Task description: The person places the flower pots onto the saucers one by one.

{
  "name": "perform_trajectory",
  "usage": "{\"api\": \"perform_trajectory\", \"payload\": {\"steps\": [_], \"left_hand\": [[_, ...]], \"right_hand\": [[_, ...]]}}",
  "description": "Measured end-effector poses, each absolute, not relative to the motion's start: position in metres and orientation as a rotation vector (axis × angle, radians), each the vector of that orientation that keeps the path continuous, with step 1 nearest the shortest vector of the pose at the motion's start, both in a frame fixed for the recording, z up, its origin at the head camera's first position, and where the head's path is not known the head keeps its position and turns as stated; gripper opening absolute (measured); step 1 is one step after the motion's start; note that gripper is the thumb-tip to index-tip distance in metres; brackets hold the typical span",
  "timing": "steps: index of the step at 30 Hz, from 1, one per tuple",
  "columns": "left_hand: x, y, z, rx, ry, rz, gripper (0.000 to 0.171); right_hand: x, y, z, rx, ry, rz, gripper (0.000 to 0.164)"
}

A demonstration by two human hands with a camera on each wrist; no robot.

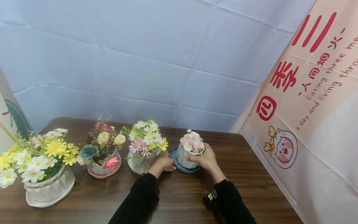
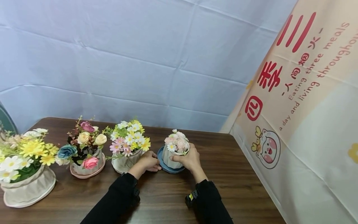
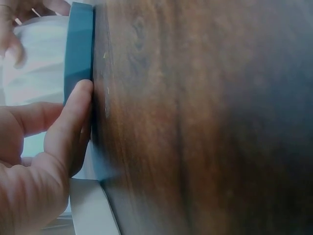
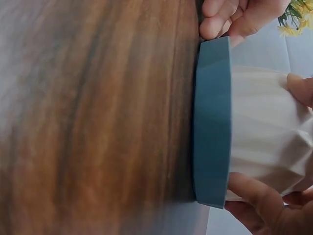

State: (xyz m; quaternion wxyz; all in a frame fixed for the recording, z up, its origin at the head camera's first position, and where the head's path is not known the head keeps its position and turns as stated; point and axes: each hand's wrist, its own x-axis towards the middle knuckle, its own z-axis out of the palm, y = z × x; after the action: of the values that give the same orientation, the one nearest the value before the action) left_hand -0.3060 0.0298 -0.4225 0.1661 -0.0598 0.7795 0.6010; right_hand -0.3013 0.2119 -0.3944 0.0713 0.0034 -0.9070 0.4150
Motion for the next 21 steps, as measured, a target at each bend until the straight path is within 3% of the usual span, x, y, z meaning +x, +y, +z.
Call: {"api": "perform_trajectory", "payload": {"steps": [21], "left_hand": [[-0.304, 0.0293, -0.418, -0.161, 2.197, 1.713, 0.039]], "right_hand": [[-0.3027, 0.2112, -0.3945, 0.021, -2.846, 1.185, 0.095]]}}
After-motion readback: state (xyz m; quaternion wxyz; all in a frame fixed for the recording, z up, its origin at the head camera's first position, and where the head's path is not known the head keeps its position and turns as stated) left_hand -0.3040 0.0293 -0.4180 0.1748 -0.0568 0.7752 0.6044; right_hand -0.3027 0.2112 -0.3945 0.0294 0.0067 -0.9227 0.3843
